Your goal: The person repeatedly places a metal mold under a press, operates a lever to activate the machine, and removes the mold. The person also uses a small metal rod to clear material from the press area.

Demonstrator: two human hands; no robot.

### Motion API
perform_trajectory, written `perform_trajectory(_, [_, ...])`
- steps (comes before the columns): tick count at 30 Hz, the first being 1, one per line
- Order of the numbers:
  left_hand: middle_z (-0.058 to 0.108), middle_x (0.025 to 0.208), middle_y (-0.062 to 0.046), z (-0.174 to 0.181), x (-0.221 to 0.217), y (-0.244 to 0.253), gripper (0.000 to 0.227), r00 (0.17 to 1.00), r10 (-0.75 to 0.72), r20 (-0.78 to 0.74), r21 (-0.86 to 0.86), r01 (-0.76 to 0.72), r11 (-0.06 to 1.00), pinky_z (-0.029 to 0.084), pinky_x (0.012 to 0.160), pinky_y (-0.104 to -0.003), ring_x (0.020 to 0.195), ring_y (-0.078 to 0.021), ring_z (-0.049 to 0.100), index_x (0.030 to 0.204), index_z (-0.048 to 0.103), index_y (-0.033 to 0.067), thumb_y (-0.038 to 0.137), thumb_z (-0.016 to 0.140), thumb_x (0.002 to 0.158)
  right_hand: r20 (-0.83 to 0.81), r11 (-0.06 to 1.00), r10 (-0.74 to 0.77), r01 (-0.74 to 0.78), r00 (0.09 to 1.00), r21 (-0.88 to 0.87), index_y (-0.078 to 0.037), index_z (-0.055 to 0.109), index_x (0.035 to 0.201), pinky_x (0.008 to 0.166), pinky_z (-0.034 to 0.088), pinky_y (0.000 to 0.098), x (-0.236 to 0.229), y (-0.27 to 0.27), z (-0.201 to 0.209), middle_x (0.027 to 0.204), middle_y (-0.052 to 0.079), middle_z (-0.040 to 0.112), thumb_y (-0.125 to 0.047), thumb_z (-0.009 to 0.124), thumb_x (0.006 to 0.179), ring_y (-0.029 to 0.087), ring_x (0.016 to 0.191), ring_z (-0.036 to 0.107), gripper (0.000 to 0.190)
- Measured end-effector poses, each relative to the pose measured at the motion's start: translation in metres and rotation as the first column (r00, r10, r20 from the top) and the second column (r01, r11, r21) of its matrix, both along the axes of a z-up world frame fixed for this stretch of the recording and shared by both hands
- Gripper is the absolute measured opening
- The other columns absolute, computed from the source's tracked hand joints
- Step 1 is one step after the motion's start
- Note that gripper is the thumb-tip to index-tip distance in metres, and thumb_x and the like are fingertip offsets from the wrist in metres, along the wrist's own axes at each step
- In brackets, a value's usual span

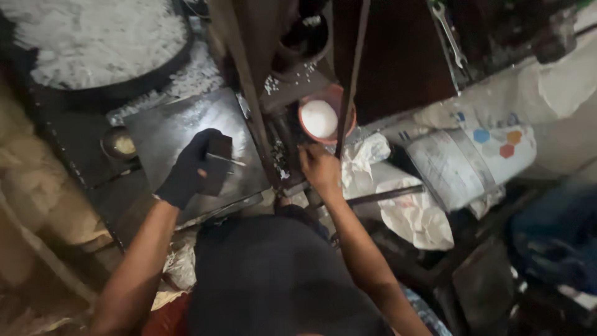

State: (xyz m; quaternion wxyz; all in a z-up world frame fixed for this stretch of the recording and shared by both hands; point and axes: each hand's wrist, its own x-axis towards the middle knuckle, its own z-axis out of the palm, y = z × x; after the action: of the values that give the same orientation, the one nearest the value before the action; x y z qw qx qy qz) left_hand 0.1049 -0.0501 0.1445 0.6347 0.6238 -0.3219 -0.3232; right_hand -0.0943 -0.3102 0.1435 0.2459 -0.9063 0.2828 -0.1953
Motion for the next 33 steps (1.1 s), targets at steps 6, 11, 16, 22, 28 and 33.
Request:
perform_trajectory(6, [0.064,0.103,-0.019,0.024,-0.022,-0.040,0.095,0.580,-0.301,0.757,0.548,-0.312,0.776,0.043,0.089,-0.052,0.099,-0.0379,0.061,0.130,0.057,-0.0019,0.043,0.088,0.052,-0.035,0.999,0.037,-0.036,0.999,0.032,-0.009,0.076,0.097,0.067,0.056,0.0458,-0.004,-0.003,-0.001,0.089,0.017,0.073,-0.026,0.072,0.093,0.037,0.079,0.072,0.018])
perform_trajectory(11, [0.064,0.105,-0.016,-0.011,-0.029,-0.046,0.088,0.522,-0.256,0.813,0.472,-0.336,0.815,0.041,0.095,-0.050,0.104,-0.0355,0.060,0.129,0.058,-0.0002,0.030,0.083,0.050,-0.037,0.995,0.104,-0.103,0.994,0.006,-0.010,0.077,0.098,0.070,0.057,0.0458,-0.010,-0.011,-0.015,0.091,0.017,0.074,-0.025,0.071,0.093,0.037,0.081,0.071,0.017])
perform_trajectory(16, [0.064,0.110,-0.018,-0.031,-0.025,-0.027,0.082,0.625,-0.239,0.743,0.500,-0.281,0.819,0.039,0.104,-0.050,0.111,-0.0367,0.059,0.130,0.056,0.0061,0.024,0.081,0.053,0.014,0.992,0.122,-0.122,0.992,0.024,-0.010,0.078,0.099,0.068,0.056,0.0423,-0.008,-0.007,-0.014,0.091,0.014,0.076,-0.023,0.072,0.091,0.033,0.079,0.073,0.016])
perform_trajectory(22, [0.044,0.145,-0.034,-0.054,0.001,0.047,0.123,0.816,-0.058,0.574,0.354,-0.184,0.917,0.034,0.110,-0.057,0.139,-0.0519,0.036,0.150,0.038,0.0138,0.031,0.098,0.044,0.156,0.936,0.179,-0.217,0.971,0.279,-0.002,0.076,0.106,0.064,0.054,0.0285,-0.017,0.021,0.023,0.085,0.012,0.074,-0.014,0.073,0.095,0.017,0.070,0.068,0.016])
perform_trajectory(28, [0.069,0.123,-0.022,-0.071,0.007,0.065,0.069,0.947,0.281,0.156,0.536,-0.320,0.781,0.054,0.088,-0.046,0.108,-0.0384,0.070,0.154,0.039,0.0208,0.037,0.061,0.091,0.112,0.576,0.353,-0.310,0.929,0.756,0.000,0.076,0.112,0.067,0.055,0.0238,0.003,0.094,-0.013,0.086,0.005,0.075,-0.017,0.075,0.098,0.007,0.076,0.067,0.021])
perform_trajectory(33, [0.075,0.104,-0.016,-0.068,-0.008,0.049,0.041,0.766,0.484,0.424,0.546,-0.642,0.538,0.053,0.084,-0.048,0.099,-0.0383,0.069,0.117,0.075,0.0186,0.049,0.050,0.106,0.152,0.349,0.310,-0.261,0.939,0.900,0.004,0.072,0.117,0.066,0.055,0.0248,0.071,0.139,-0.096,0.089,0.003,0.074,-0.019,0.072,0.099,0.008,0.074,0.067,0.029])
